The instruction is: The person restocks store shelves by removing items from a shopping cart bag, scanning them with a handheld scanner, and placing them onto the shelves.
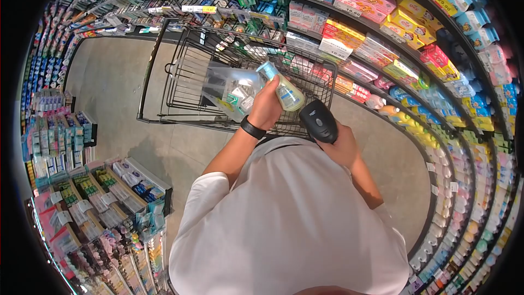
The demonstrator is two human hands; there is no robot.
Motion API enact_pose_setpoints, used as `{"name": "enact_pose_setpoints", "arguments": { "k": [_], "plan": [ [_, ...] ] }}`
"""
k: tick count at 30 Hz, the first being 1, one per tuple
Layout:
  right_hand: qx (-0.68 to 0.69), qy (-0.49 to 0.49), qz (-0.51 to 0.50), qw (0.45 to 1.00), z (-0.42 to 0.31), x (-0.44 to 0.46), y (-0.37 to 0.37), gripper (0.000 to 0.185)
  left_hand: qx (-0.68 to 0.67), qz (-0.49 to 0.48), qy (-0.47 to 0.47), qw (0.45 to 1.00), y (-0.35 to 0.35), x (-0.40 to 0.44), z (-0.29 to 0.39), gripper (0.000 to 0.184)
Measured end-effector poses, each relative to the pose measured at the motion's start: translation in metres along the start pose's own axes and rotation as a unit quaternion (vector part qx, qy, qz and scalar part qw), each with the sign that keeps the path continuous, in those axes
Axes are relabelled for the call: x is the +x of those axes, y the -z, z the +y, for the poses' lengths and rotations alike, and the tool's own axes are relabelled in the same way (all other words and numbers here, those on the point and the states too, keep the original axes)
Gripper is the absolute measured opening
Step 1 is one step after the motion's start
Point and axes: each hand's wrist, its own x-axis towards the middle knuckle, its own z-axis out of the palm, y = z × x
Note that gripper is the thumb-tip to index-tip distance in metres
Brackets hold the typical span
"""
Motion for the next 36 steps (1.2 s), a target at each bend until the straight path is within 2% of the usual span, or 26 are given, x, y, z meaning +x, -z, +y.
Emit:
{"name": "enact_pose_setpoints", "arguments": {
  "k": [4, 8, 21, 24, 26, 32, 36],
  "plan": [
    [-0.06, 0.004, -0.026, 0.998, 0.002, 0.003, -0.003, 0.045, -0.024, -0.008, 0.018, 1.0, -0.002, 0.002, 0.002, 0.038],
    [-0.056, 0.015, -0.02, 0.998, 0.0, 0.006, -0.002, 0.047, -0.018, -0.019, 0.016, 1.0, -0.001, 0.005, 0.003, 0.037],
    [-0.018, 0.006, -0.009, 1.0, 0.005, 0.013, -0.005, 0.034, -0.005, -0.032, 0.017, 0.999, -0.002, 0.007, 0.004, 0.036],
    [0.007, -0.001, 0.0, 1.0, 0.006, 0.012, -0.006, 0.033, 0.064, -0.028, -0.03, 0.997, -0.003, 0.007, 0.002, 0.031],
    [0.02, -0.005, 0.003, 1.0, 0.005, 0.013, -0.005, 0.032, 0.196, -0.022, -0.066, 0.978, 0.002, 0.008, 0.001, 0.024],
    [0.066, -0.008, 0.073, 0.995, 0.016, 0.012, -0.007, 0.028, 0.227, 0.055, -0.129, 0.964, -0.014, 0.003, 0.004, 0.014],
    [0.025, -0.043, 0.112, 0.992, 0.033, 0.015, 0.001, 0.025, 0.311, 0.043, -0.159, 0.936, -0.003, 0.009, 0.004, 0.017]
  ]
}}
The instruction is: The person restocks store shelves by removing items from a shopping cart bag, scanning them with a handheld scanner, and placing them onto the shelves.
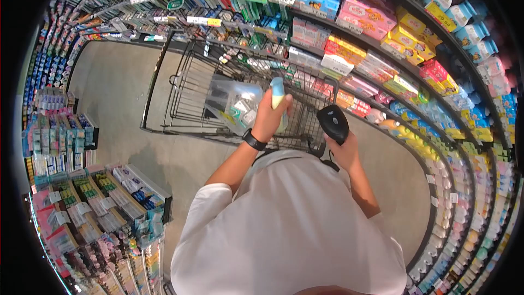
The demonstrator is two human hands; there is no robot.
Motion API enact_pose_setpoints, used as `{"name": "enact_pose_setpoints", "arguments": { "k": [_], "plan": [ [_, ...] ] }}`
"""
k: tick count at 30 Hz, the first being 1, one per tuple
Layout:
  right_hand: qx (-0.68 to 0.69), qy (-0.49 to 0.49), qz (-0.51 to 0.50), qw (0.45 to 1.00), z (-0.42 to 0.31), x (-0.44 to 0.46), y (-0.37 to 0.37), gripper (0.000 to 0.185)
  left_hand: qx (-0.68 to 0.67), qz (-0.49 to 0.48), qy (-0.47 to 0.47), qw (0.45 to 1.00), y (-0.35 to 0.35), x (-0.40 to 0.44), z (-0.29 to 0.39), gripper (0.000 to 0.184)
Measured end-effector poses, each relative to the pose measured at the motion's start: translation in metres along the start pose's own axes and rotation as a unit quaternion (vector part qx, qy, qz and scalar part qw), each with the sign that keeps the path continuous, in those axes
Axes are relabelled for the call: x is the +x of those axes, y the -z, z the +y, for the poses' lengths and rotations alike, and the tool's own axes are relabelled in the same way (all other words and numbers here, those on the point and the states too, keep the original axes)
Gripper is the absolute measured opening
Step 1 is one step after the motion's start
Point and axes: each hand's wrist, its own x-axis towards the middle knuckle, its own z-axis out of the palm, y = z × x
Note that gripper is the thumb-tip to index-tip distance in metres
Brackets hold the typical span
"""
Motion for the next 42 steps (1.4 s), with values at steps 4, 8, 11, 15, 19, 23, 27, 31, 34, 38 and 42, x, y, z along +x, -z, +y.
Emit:
{"name": "enact_pose_setpoints", "arguments": {
  "k": [4, 8, 11, 15, 19, 23, 27, 31, 34, 38, 42],
  "plan": [
    [-0.026, -0.033, 0.048, 0.998, 0.037, 0.006, 0.005, 0.022, -0.026, -0.014, 0.056, 0.998, 0.007, 0.002, -0.004, 0.017],
    [-0.063, -0.065, 0.131, 0.987, 0.089, -0.001, 0.005, 0.016, -0.077, -0.029, 0.092, 0.992, 0.013, 0.011, 0.0, 0.023],
    [-0.073, -0.158, 0.142, 0.974, 0.125, -0.013, 0.01, 0.024, 0.086, -0.026, -0.012, 0.996, 0.013, 0.026, 0.007, 0.023],
    [-0.111, -0.137, 0.195, 0.965, 0.197, -0.041, 0.01, 0.022, 0.09, -0.055, -0.055, 0.993, 0.003, 0.048, 0.053, 0.02],
    [-0.049, -0.28, 0.218, 0.934, 0.269, -0.077, 0.016, 0.025, 0.053, -0.072, -0.142, 0.986, -0.011, 0.08, 0.102, 0.021],
    [-0.02, -0.351, 0.248, 0.903, 0.311, -0.117, 0.018, 0.023, 0.143, -0.062, -0.264, 0.952, -0.029, 0.115, 0.158, 0.023],
    [0.027, -0.4, 0.226, 0.888, 0.293, -0.148, 0.026, 0.019, 0.188, -0.048, -0.347, 0.918, -0.053, 0.151, 0.21, 0.022],
    [-0.023, -0.419, 0.191, 0.887, 0.302, -0.167, 0.026, 0.019, 0.181, -0.05, -0.362, 0.913, -0.075, 0.184, 0.254, 0.026],
    [0.009, -0.459, 0.193, 0.867, 0.316, -0.174, 0.027, 0.02, 0.224, 0.017, -0.429, 0.875, -0.087, 0.219, 0.273, 0.027],
    [0.004, -0.465, 0.184, 0.866, 0.283, -0.172, 0.029, 0.022, 0.254, 0.049, -0.44, 0.86, -0.103, 0.244, 0.285, 0.03],
    [-0.009, -0.451, 0.169, 0.877, 0.279, -0.17, 0.027, 0.021, 0.278, 0.086, -0.453, 0.843, -0.111, 0.271, 0.281, 0.033]
  ]
}}
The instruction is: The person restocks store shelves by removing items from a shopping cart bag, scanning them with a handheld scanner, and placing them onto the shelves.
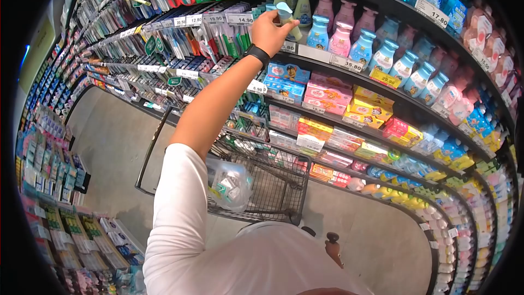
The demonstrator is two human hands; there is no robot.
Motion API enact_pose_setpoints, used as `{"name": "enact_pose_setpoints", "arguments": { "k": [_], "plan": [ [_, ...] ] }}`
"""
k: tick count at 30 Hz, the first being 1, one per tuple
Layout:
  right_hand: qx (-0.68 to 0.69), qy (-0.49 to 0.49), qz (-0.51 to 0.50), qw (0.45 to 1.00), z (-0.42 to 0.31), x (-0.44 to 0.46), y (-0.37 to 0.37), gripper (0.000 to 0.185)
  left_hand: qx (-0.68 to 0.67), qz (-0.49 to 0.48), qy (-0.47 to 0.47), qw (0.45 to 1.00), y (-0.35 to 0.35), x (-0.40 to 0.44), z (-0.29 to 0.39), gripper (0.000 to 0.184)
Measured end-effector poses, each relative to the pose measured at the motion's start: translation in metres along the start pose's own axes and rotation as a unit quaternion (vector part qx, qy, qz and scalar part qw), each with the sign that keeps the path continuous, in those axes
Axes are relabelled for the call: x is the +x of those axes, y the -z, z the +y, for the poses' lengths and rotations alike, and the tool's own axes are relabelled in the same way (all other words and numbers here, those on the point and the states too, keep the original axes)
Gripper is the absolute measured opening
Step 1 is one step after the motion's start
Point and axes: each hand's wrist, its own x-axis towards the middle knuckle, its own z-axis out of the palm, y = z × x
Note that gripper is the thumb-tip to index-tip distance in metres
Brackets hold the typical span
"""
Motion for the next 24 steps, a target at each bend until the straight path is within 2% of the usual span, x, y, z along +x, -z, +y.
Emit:
{"name": "enact_pose_setpoints", "arguments": {
  "k": [2, 7, 10, 14, 16, 17, 19, 23, 24],
  "plan": [
    [0.017, -0.004, -0.004, 1.0, 0.001, 0.001, -0.001, 0.021, 0.054, 0.035, -0.029, 0.998, -0.009, 0.005, -0.011, 0.034],
    [0.017, 0.003, -0.013, 1.0, -0.001, -0.008, 0.002, 0.021, 0.143, 0.027, -0.023, 0.989, -0.019, 0.013, -0.018, 0.037],
    [0.033, -0.028, -0.005, 0.999, 0.008, -0.007, 0.0, 0.021, 0.184, -0.013, -0.024, 0.983, -0.027, 0.015, -0.022, 0.039],
    [0.016, -0.023, 0.004, 1.0, 0.026, 0.0, -0.002, 0.022, 0.263, -0.037, -0.051, 0.963, -0.035, 0.014, -0.016, 0.049],
    [-0.016, 0.068, -0.024, 0.997, 0.045, 0.011, -0.006, 0.023, 0.286, -0.052, -0.047, 0.956, -0.035, 0.016, -0.009, 0.053],
    [-0.015, 0.066, -0.024, 0.997, 0.05, 0.013, -0.008, 0.023, 0.301, -0.063, -0.044, 0.951, -0.035, 0.017, -0.007, 0.056],
    [-0.046, 0.011, -0.018, 0.999, 0.04, 0.006, -0.007, 0.041, 0.316, -0.075, -0.041, 0.945, -0.035, 0.016, -0.004, 0.06],
    [-0.028, -0.032, 0.003, 0.999, 0.018, -0.008, -0.007, 0.041, 0.314, -0.075, -0.057, 0.945, -0.033, 0.015, -0.003, 0.062],
    [-0.002, -0.027, -0.006, 1.0, 0.017, -0.007, -0.008, 0.032, 0.309, -0.075, -0.073, 0.945, -0.032, 0.015, -0.003, 0.061]
  ]
}}
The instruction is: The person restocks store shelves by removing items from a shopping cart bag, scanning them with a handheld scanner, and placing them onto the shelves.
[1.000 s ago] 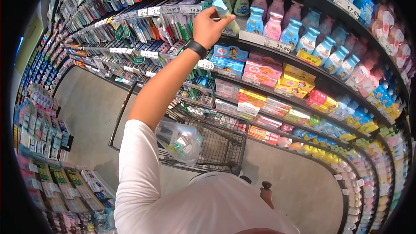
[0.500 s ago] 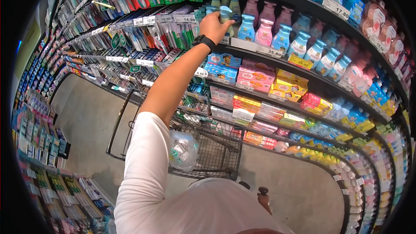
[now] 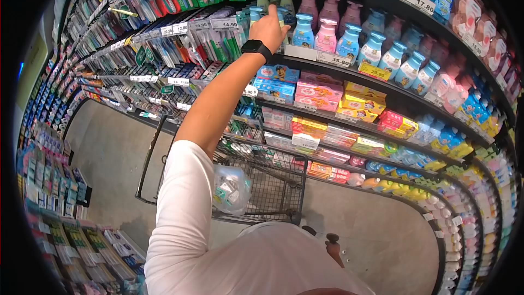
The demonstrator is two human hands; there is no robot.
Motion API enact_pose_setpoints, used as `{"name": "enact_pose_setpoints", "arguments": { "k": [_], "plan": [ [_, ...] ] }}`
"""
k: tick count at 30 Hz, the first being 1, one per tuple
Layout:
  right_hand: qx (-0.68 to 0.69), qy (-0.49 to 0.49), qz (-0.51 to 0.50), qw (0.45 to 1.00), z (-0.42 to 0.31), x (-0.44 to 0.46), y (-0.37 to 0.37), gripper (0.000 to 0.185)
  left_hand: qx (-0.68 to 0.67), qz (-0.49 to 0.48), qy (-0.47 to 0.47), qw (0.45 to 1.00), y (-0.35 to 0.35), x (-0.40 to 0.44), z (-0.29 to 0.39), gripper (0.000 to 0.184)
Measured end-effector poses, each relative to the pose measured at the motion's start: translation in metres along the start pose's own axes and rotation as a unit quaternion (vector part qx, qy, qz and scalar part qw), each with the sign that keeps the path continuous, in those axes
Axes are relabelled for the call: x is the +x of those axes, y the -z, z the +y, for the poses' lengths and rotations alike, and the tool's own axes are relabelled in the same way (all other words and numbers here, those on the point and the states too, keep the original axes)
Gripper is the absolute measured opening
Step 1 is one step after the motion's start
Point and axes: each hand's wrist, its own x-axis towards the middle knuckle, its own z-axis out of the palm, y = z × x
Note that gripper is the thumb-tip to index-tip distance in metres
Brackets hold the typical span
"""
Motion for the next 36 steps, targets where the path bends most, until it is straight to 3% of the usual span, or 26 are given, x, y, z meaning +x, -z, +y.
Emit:
{"name": "enact_pose_setpoints", "arguments": {
  "k": [1, 5, 7, 11, 13, 17, 20, 21, 24, 26, 30, 34, 36],
  "plan": [
    [0.026, 0.005, -0.01, 1.0, -0.001, 0.001, 0.0, 0.023, 0.0, 0.0, 0.0, 1.0, 0.0, 0.001, 0.0, 0.061],
    [0.031, 0.004, -0.018, 0.999, -0.001, 0.005, -0.002, 0.023, 0.012, -0.017, 0.008, 1.0, 0.003, 0.005, -0.002, 0.061],
    [0.011, 0.023, -0.005, 1.0, 0.002, 0.007, -0.004, 0.037, 0.018, -0.021, 0.013, 1.0, 0.003, 0.005, -0.003, 0.062],
    [-0.011, 0.02, -0.001, 1.0, 0.002, 0.012, -0.004, 0.037, 0.012, -0.019, 0.003, 1.0, 0.005, 0.0, -0.004, 0.064],
    [0.028, -0.006, -0.023, 0.999, -0.002, 0.011, -0.004, 0.022, 0.008, -0.022, 0.004, 1.0, 0.012, -0.006, -0.001, 0.066],
    [0.037, 0.004, -0.029, 0.999, -0.003, 0.009, -0.002, 0.022, 0.008, 0.007, -0.012, 1.0, 0.022, -0.032, 0.007, 0.072],
    [0.068, -0.006, -0.026, 0.997, 0.007, 0.018, -0.009, 0.023, -0.054, 0.081, -0.04, 0.994, 0.028, -0.079, 0.017, 0.062],
    [0.068, -0.014, -0.029, 0.997, 0.013, 0.017, -0.008, 0.023, -0.08, 0.066, -0.034, 0.994, 0.026, -0.102, 0.019, 0.05],
    [0.038, -0.011, -0.026, 0.999, 0.004, 0.014, -0.009, 0.023, -0.148, -0.027, -0.1, 0.983, 0.026, -0.172, 0.029, 0.022],
    [0.043, -0.014, -0.025, 0.999, 0.008, 0.017, -0.011, 0.023, -0.188, -0.083, -0.21, 0.956, 0.043, -0.2, 0.044, 0.011],
    [0.007, -0.025, -0.044, 0.999, 0.005, 0.022, -0.007, 0.024, -0.262, -0.143, -0.282, 0.912, 0.093, -0.216, 0.079, 0.015],
    [-0.005, -0.025, -0.049, 0.998, -0.002, 0.04, -0.007, 0.026, -0.365, -0.098, -0.303, 0.875, 0.163, -0.202, 0.109, 0.021],
    [-0.02, -0.012, -0.046, 0.999, -0.006, 0.054, -0.009, 0.029, -0.385, -0.11, -0.367, 0.84, 0.203, -0.187, 0.118, 0.02]
  ]
}}
